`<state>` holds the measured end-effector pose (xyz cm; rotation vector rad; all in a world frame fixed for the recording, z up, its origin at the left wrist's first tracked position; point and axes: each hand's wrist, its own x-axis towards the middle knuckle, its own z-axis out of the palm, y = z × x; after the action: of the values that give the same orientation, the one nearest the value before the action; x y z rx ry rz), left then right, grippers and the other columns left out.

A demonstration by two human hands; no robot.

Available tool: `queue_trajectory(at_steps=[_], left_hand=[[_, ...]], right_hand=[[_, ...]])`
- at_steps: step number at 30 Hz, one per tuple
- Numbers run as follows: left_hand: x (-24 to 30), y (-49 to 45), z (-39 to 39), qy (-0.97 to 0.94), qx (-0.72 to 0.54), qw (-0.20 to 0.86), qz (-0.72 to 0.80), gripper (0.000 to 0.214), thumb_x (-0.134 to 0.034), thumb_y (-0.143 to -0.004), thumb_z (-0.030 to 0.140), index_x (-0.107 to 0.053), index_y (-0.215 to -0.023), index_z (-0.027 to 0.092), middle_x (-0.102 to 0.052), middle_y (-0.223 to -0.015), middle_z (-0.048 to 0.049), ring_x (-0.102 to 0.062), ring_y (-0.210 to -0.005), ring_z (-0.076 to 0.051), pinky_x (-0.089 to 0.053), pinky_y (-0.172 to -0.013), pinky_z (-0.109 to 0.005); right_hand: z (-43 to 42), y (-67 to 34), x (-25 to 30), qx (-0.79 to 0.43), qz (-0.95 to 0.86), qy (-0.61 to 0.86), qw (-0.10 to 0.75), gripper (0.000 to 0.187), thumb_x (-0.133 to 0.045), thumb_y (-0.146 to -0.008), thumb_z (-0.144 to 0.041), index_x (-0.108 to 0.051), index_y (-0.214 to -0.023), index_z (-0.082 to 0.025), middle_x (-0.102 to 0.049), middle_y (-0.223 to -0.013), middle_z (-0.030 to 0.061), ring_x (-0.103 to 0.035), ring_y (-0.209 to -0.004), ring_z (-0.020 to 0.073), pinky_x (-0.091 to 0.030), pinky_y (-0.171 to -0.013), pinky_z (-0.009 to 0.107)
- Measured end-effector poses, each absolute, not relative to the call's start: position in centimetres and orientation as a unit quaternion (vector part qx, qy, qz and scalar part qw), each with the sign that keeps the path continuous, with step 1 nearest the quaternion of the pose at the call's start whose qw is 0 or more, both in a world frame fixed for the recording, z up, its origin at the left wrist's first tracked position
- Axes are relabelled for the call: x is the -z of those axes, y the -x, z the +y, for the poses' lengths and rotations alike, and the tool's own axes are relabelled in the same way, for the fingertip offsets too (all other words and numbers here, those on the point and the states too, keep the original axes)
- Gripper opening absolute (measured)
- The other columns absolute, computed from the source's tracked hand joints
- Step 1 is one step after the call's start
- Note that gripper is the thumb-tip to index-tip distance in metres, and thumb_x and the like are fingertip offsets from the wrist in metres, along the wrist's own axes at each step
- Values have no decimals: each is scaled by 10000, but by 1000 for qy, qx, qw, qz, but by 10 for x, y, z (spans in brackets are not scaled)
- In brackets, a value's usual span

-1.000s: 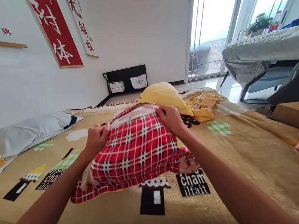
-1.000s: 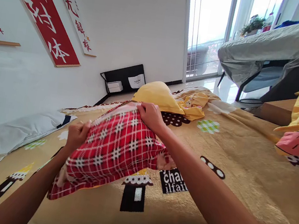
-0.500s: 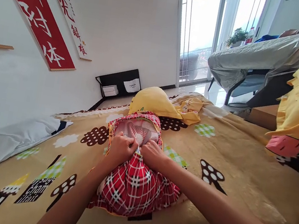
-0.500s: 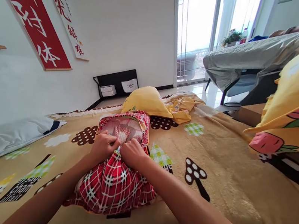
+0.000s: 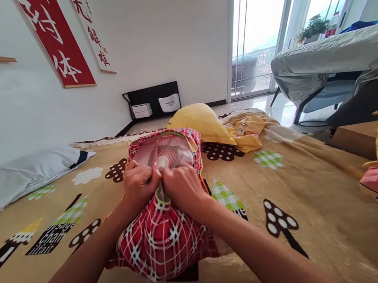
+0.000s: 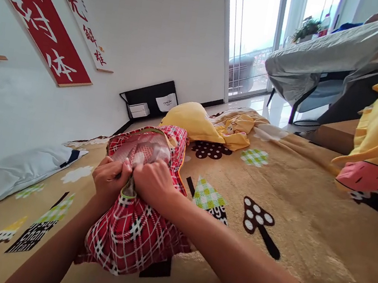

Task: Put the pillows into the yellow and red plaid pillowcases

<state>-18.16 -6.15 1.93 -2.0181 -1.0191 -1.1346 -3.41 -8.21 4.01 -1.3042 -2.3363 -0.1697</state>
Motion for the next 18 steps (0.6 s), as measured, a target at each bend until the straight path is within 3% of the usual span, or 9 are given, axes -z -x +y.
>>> queue_trajectory(at_steps=[2,4,8,14,17,18], left_hand=[[-5,191,-54,781,363,277,-426,487,-371,-917,232,-421,-435,184,-486,-420,19,-362,-410,-93,-308,-606,-294],[9,199,-48,798,257,243,-488,473,-358,-920,235,-508,-475,183,-558,-464,-17,-429,-435,-120,-316,-619,-308],[19,209,-44,780,113,199,-583,488,-346,-933,307,-616,-550,174,-638,-558,-75,-534,-513,-174,-325,-625,-319],[0,209,-43,782,160,98,-595,404,-351,-922,330,-617,-654,185,-647,-641,-56,-590,-622,-178,-337,-607,-280],[-2,199,-34,775,207,88,-591,196,-474,-848,286,-611,-923,167,-665,-858,-75,-610,-788,-204,-394,-681,-285],[-2,194,-30,771,223,113,-586,271,-523,-811,280,-581,-1044,154,-649,-983,-103,-598,-901,-234,-408,-748,-310]], right_hand=[[-72,29,-55,30,-762,564,315,434,-269,-969,-316,-675,-919,-170,-709,-855,108,-642,-765,216,-370,-646,300],[-59,21,-58,11,-710,613,347,532,-184,-981,-392,-676,-944,-191,-703,-933,107,-632,-843,222,-381,-671,298],[-30,-7,-27,-38,-728,651,212,435,-321,-931,-377,-700,-927,-163,-695,-985,143,-626,-917,257,-404,-731,316],[-8,-72,-3,-83,-689,702,163,418,-436,-860,-465,-712,-927,-158,-694,-954,147,-639,-836,257,-427,-672,314],[-4,-85,-16,-71,-660,727,178,382,-473,-833,-443,-685,-958,-151,-680,-975,142,-622,-874,259,-425,-678,309],[-3,-84,-20,-56,-645,736,197,399,-463,-836,-442,-659,-1017,-145,-665,-1020,149,-608,-917,269,-425,-697,319]])
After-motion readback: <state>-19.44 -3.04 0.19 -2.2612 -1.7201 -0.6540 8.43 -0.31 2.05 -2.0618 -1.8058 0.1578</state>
